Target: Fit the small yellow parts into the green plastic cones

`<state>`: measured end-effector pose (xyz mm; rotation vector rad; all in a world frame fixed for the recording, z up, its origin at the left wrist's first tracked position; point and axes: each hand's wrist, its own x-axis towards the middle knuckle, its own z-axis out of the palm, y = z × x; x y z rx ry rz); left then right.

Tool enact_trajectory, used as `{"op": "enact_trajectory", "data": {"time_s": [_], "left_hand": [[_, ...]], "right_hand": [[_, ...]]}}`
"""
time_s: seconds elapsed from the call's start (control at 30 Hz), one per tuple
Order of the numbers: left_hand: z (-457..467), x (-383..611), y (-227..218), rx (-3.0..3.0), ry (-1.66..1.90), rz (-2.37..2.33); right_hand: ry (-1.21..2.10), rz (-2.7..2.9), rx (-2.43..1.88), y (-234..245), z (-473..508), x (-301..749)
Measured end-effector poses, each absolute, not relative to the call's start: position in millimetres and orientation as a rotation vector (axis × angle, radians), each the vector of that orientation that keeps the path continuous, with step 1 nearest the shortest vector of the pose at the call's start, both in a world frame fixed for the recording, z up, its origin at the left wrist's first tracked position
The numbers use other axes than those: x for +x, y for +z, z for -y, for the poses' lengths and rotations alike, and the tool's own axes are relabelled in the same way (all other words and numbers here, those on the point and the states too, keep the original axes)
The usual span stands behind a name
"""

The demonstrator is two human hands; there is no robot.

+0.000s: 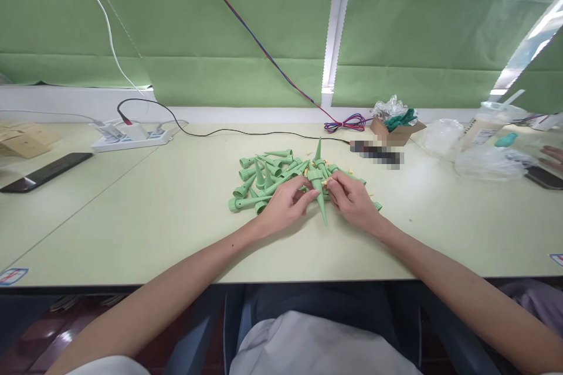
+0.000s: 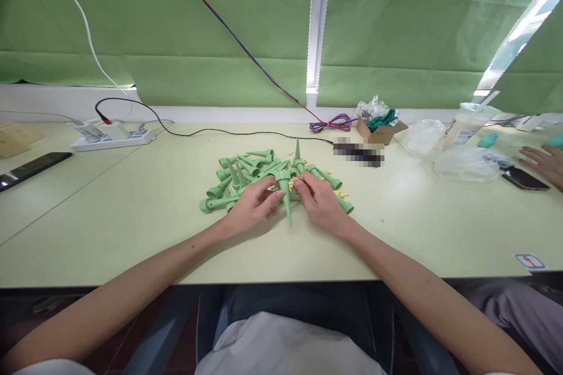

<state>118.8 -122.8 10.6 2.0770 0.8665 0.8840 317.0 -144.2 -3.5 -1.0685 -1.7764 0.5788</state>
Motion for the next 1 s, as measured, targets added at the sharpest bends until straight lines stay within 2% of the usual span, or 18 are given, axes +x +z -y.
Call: {"op": "enact_trajectory", "data": {"time_s": [0.53,1.0], "left_hand": [[116.1,118.0,-2.4,2.385,1.100,-0.753],[124.6,121.8,10.4,1.958,1.032,-0.869]], "right_hand": [[0.662,1.749,-1.007,-2.9,146.2,315.4],[0.570,1.686,-1.017,-3.1,147.4,313.2]]}}
